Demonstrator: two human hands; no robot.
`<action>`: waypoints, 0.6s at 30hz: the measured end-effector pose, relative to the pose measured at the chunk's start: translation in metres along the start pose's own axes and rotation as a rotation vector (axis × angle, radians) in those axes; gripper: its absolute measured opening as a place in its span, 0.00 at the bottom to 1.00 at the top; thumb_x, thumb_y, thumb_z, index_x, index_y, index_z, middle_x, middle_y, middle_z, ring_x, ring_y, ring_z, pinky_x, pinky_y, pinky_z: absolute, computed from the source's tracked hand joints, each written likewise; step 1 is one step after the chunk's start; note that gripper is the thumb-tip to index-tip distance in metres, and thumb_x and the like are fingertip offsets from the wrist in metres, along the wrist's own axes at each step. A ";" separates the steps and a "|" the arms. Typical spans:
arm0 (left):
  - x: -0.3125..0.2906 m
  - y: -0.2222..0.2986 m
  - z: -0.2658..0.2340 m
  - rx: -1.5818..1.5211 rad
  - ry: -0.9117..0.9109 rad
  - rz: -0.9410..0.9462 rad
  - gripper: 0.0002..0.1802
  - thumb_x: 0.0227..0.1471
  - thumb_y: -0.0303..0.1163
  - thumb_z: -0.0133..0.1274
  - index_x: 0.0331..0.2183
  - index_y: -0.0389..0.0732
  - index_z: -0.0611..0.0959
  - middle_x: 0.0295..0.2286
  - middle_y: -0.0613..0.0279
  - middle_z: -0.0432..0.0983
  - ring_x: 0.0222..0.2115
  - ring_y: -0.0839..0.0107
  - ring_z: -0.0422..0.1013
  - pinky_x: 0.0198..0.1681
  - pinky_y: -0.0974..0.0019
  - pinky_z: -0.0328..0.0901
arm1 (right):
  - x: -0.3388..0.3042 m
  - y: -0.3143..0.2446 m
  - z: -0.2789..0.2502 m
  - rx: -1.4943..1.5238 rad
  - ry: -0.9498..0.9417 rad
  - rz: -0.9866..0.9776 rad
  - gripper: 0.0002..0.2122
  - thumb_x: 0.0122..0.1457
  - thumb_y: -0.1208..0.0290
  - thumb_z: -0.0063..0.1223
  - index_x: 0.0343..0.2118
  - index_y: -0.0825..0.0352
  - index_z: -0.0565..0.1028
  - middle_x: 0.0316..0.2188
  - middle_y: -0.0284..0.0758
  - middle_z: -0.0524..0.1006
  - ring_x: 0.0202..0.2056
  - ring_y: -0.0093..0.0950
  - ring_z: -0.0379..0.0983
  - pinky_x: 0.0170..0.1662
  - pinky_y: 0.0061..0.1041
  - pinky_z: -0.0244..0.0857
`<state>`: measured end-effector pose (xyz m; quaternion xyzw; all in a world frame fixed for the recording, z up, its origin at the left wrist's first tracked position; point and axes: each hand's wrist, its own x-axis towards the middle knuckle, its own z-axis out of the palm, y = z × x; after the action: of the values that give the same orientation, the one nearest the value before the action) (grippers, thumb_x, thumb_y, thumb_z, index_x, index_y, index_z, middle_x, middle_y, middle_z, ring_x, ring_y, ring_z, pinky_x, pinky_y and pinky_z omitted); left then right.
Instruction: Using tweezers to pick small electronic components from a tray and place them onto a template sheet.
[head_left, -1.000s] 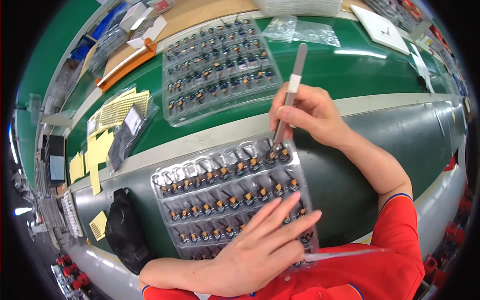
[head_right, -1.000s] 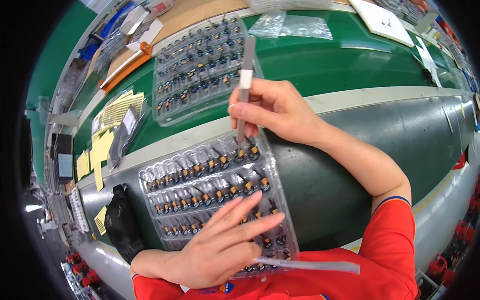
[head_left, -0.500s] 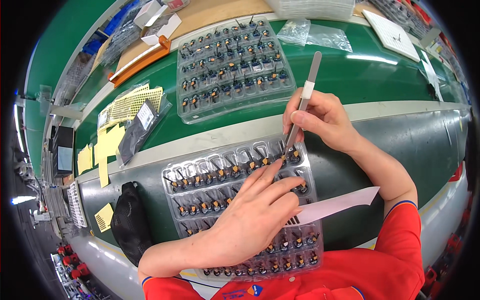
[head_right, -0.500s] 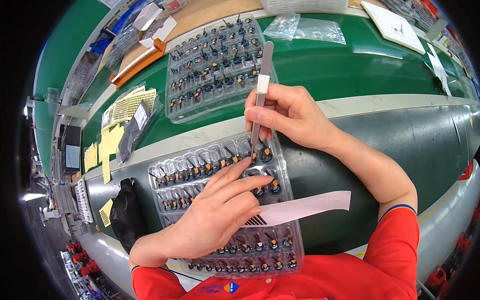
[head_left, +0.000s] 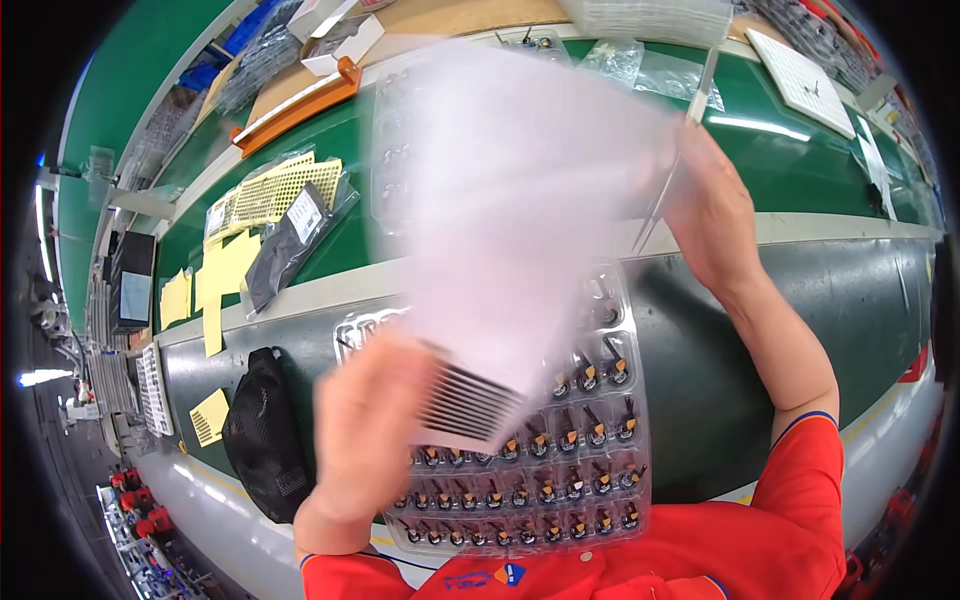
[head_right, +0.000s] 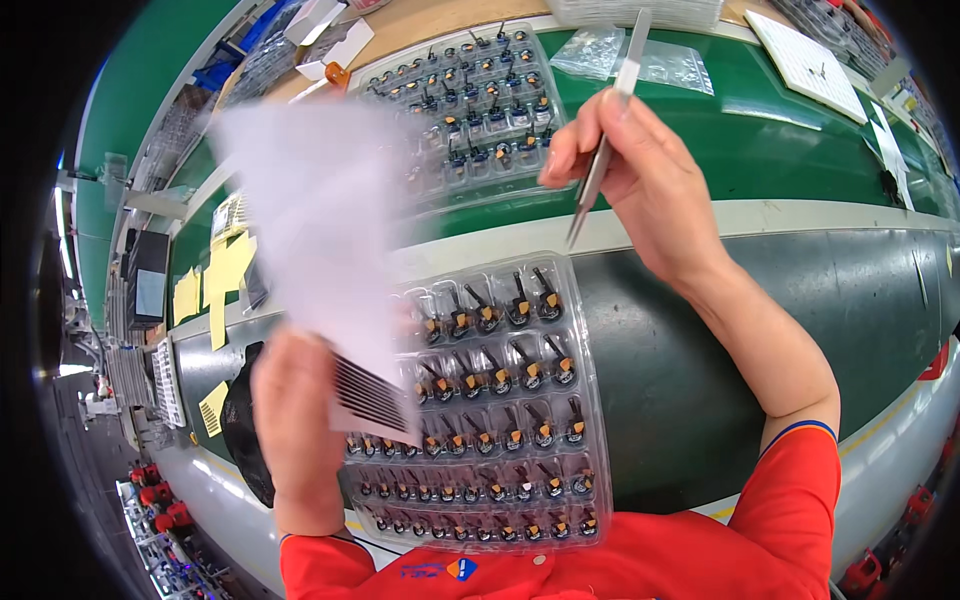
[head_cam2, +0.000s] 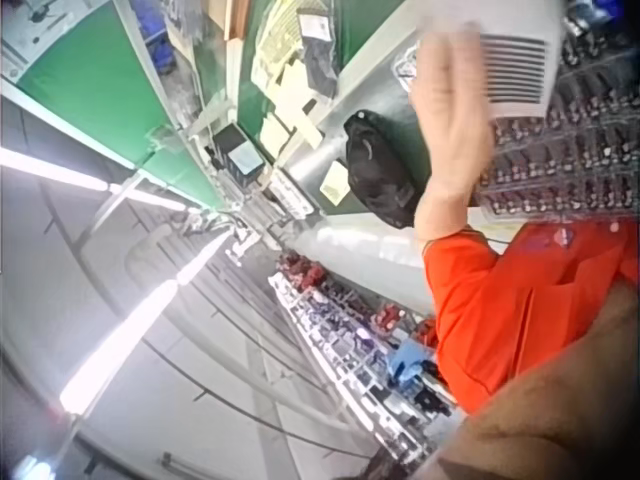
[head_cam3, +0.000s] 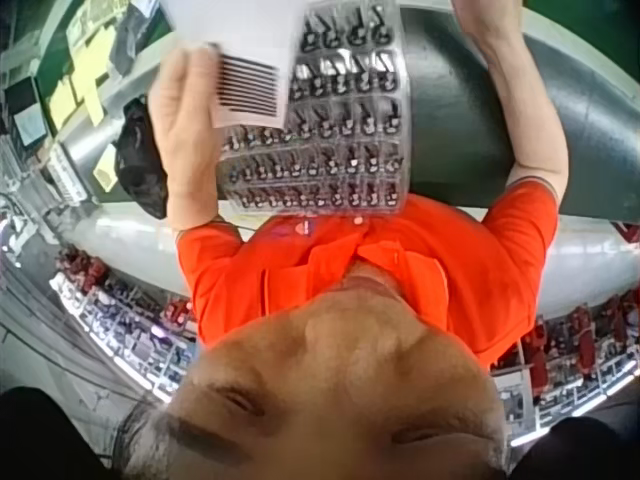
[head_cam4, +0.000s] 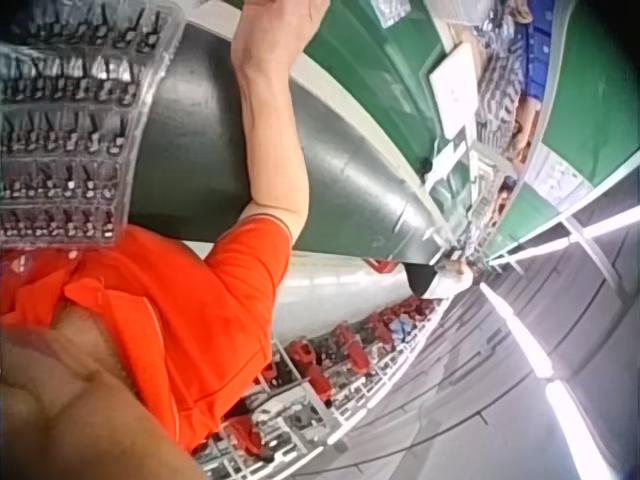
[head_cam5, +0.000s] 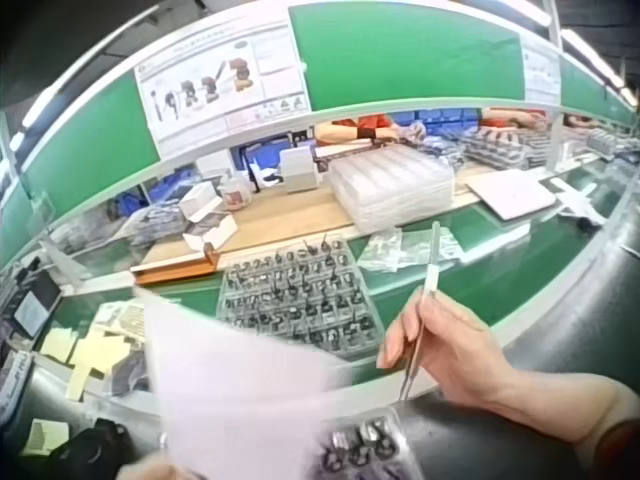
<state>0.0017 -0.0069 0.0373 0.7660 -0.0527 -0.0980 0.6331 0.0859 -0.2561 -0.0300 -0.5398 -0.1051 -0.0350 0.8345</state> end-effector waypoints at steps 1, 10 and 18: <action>0.003 -0.012 -0.005 -0.272 0.225 -0.003 0.10 0.56 0.31 0.41 0.34 0.34 0.73 0.31 0.56 0.74 0.30 0.67 0.73 0.33 0.65 0.68 | 0.000 -0.003 -0.001 0.027 -0.003 -0.001 0.13 0.62 0.61 0.35 0.29 0.66 0.64 0.19 0.30 0.64 0.21 0.20 0.61 0.26 0.15 0.54; -0.002 -0.036 -0.015 -0.598 0.268 -0.062 0.15 0.59 0.36 0.36 0.37 0.34 0.71 0.23 0.53 0.74 0.18 0.69 0.72 0.19 0.71 0.67 | -0.004 -0.034 0.005 -0.301 -0.270 0.242 0.12 0.62 0.66 0.33 0.29 0.67 0.66 0.21 0.28 0.61 0.24 0.18 0.58 0.32 0.16 0.53; 0.005 -0.049 -0.012 -0.519 0.366 -0.118 0.15 0.59 0.36 0.36 0.38 0.34 0.71 0.23 0.55 0.74 0.19 0.71 0.74 0.18 0.69 0.71 | -0.002 -0.028 0.019 -0.466 -0.337 0.009 0.13 0.62 0.66 0.34 0.28 0.69 0.69 0.28 0.30 0.62 0.26 0.17 0.58 0.32 0.16 0.53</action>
<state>0.0071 0.0135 -0.0094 0.5858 0.1330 -0.0054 0.7995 0.0768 -0.2508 0.0017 -0.7155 -0.2289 0.0359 0.6590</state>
